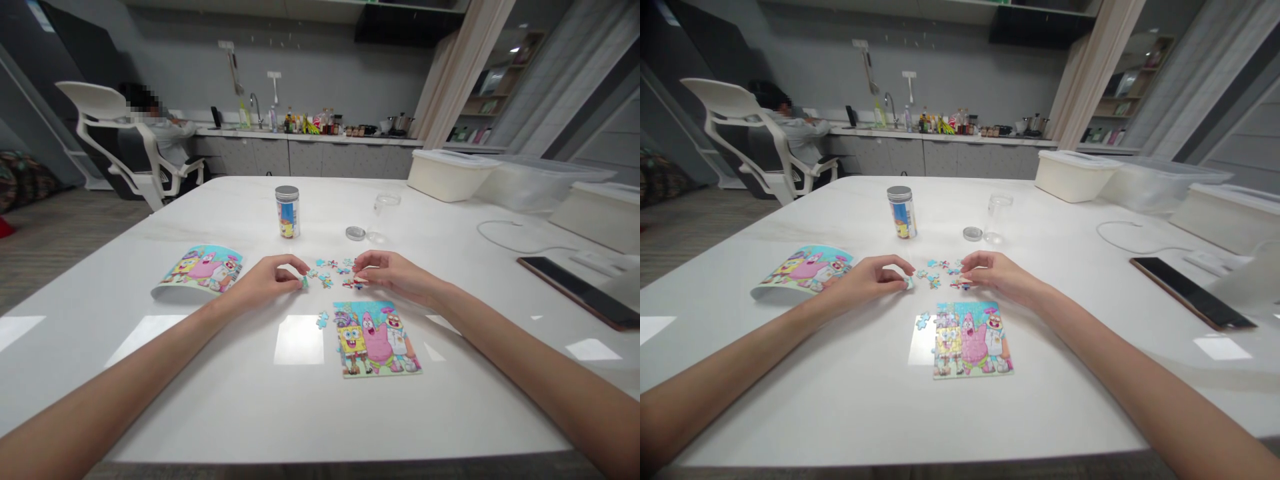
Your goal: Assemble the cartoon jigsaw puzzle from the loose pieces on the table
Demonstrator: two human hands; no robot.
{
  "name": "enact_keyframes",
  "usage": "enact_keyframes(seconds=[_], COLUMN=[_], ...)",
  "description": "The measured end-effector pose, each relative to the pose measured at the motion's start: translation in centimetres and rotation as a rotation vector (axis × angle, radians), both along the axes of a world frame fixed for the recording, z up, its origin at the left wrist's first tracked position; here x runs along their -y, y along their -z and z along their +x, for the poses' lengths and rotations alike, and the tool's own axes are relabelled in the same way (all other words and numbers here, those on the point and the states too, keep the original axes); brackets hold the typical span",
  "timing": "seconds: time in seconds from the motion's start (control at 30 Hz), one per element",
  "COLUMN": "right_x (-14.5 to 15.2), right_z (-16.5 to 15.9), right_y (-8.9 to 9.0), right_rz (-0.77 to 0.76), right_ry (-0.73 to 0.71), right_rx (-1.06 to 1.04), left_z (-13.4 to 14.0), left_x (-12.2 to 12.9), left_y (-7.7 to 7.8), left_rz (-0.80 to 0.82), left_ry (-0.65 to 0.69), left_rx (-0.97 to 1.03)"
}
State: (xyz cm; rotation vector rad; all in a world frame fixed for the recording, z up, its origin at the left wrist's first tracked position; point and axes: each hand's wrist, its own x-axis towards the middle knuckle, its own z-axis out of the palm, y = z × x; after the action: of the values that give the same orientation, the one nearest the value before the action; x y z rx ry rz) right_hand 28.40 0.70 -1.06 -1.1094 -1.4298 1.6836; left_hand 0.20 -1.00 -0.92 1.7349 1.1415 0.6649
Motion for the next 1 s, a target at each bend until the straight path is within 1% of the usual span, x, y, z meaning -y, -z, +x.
enact_keyframes(seconds=[0.17, 0.27, 0.43, 0.53, 0.67, 0.83, 1.0], right_x=[0.09, -0.02, -0.16, -0.23, -0.38, -0.5, -0.4], right_z=[-0.18, -0.2, -0.18, -0.15, -0.04, 0.08, -0.08], right_y=[-0.19, -0.05, -0.05, -0.12, -0.1, -0.09, 0.1], right_rz=[0.038, 0.023, -0.021, -0.031, -0.028, 0.003, 0.047], right_ry=[0.01, 0.023, 0.051, 0.087, 0.088, 0.092, 0.08], right_rx=[0.001, -0.036, -0.059, -0.065, -0.034, -0.003, 0.057], left_z=[0.15, 0.16, 0.01, -0.02, 0.07, 0.06, -0.07], left_x=[-0.02, -0.1, -0.16, -0.17, -0.08, 0.03, -0.06], left_y=[0.08, 0.27, 0.47, 0.45, 0.3, 0.21, 0.31], left_rz=[-0.011, -0.049, -0.131, -0.125, -0.103, -0.109, -0.07], left_ry=[0.008, -0.006, -0.081, -0.111, -0.083, -0.014, 0.021], left_rx=[0.048, 0.069, 0.08, 0.076, 0.06, 0.065, 0.08])
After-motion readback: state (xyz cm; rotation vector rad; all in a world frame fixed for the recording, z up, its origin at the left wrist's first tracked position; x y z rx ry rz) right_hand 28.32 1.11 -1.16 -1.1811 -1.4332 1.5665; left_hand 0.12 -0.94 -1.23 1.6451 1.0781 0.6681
